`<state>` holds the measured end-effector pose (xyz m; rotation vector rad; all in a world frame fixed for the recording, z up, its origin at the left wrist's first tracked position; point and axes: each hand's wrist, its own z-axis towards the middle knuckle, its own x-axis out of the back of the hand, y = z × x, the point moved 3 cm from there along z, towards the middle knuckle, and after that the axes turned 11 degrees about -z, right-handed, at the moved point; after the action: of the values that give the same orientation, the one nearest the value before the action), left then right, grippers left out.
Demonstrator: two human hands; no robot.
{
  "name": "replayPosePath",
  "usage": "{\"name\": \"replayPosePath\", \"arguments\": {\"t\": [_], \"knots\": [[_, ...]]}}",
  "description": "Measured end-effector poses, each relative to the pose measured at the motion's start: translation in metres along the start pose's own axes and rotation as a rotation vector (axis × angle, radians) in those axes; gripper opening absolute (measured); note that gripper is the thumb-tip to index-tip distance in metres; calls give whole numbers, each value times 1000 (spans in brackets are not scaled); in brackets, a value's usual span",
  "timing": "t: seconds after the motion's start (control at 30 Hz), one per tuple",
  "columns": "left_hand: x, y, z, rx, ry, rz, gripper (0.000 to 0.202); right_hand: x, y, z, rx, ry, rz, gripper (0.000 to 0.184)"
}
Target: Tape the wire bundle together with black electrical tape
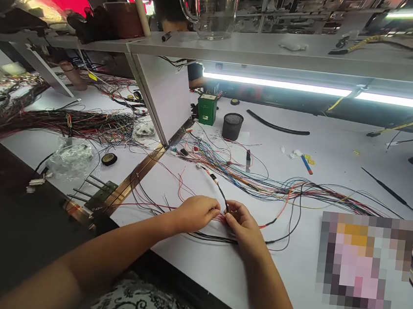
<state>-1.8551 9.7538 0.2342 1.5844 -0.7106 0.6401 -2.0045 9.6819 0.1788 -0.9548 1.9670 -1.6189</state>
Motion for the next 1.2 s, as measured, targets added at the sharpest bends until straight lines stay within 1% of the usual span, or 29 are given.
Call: {"name": "replayPosePath", "arguments": {"t": [0.1, 0.2, 0.3, 0.43, 0.5, 0.6, 0.67, 0.77, 0.87, 0.9, 0.93, 1.0, 1.03, 1.13, 1.2], "knots": [[2, -4, 4, 43, -24, 45, 26, 1, 1, 0, -7, 8, 24, 48], [0, -9, 7, 28, -26, 72, 26, 2, 3, -1, -4, 15, 117, 44], [-5, -17, 6, 18, -46, 58, 29, 4, 6, -4, 15, -18, 192, 47], [-11, -24, 4, -22, -16, 58, 29, 6, 7, -7, 16, -55, 175, 51], [-10, -25, 3, -66, 27, 73, 25, 6, 6, -7, 22, -64, 115, 49], [-6, -22, 5, -118, 99, 68, 20, 3, 4, -8, 74, -71, -28, 40], [-2, -21, 6, -125, 126, 55, 21, 0, 2, -9, 139, -67, -174, 37], [2, -21, 6, -123, 127, -3, 26, -5, 0, -12, 280, -58, -437, 42], [7, -21, 0, -213, 83, -75, 48, -4, -1, -18, 425, -6, -626, 47], [9, -20, -2, -261, 62, -73, 53, -2, -1, -21, 447, 18, -661, 48], [11, -20, -5, -309, 39, -52, 54, 0, -2, -23, 445, 42, -688, 50], [14, -18, -10, -403, -6, 18, 48, 5, -5, -28, 415, 56, -715, 51], [15, -17, -13, -450, -33, 60, 44, 7, -8, -31, 404, 38, -713, 51], [13, -12, -20, -549, -95, 200, 36, 5, -18, -38, 392, -85, -661, 47], [9, -9, -24, -600, -105, 297, 32, 1, -20, -39, 371, -139, -630, 39]]}}
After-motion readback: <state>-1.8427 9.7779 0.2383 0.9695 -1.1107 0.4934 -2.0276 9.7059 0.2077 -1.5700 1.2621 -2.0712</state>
